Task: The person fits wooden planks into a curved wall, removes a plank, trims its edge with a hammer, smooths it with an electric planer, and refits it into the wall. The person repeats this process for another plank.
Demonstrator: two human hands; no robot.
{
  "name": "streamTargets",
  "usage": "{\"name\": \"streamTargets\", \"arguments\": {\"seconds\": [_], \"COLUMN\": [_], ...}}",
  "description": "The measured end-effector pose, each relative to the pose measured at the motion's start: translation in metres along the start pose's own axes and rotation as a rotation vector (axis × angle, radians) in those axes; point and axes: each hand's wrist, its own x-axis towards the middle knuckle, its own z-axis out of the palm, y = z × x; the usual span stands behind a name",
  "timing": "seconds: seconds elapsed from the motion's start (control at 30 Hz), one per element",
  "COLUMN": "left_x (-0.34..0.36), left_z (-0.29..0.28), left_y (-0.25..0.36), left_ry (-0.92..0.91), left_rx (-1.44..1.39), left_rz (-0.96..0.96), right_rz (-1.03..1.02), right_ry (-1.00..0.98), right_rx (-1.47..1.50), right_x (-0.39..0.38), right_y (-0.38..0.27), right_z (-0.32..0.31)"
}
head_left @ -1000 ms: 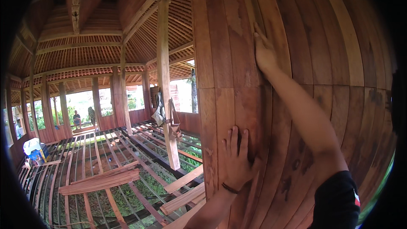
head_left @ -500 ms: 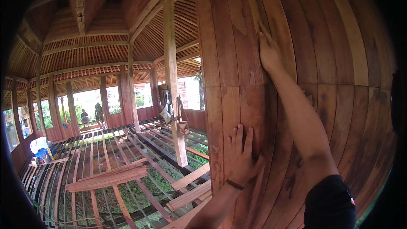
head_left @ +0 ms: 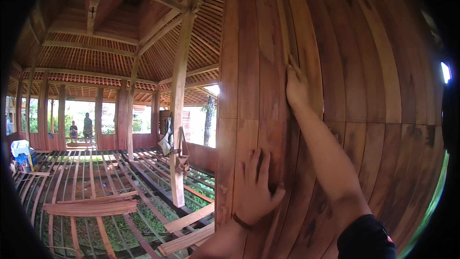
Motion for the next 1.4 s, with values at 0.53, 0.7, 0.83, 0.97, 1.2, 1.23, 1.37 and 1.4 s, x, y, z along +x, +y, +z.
{"name": "streamTargets", "arguments": {"seconds": [0.53,0.7,0.83,0.97,1.2,1.23,1.37,1.4], "left_x": [0.282,0.283,0.285,0.286,0.282,0.281,0.273,0.272], "left_z": [-0.008,-0.005,-0.005,-0.004,-0.004,-0.006,-0.01,-0.011], "left_y": [0.01,0.01,0.013,0.016,0.013,0.012,0.012,0.012], "left_ry": [0.172,0.219,0.218,0.294,0.272,0.253,0.221,0.216], "left_rx": [-0.045,-0.04,-0.09,-0.162,-0.118,-0.119,-0.068,-0.055], "left_rz": [0.116,0.128,0.111,0.126,0.126,0.128,0.124,0.126], "right_rz": [0.103,0.168,0.239,0.192,0.149,0.148,0.191,0.161], "right_ry": [-0.041,-0.035,0.013,0.089,0.129,0.139,0.145,0.145], "right_rx": [0.014,0.046,-0.002,-0.051,-0.096,-0.098,-0.068,-0.042], "right_x": [-0.003,-0.005,-0.009,-0.021,-0.021,-0.021,-0.027,-0.028], "right_y": [-0.015,-0.003,-0.009,-0.009,0.001,0.002,0.0,-0.001], "right_z": [-0.019,-0.017,-0.019,-0.018,-0.022,-0.022,-0.017,-0.016]}}
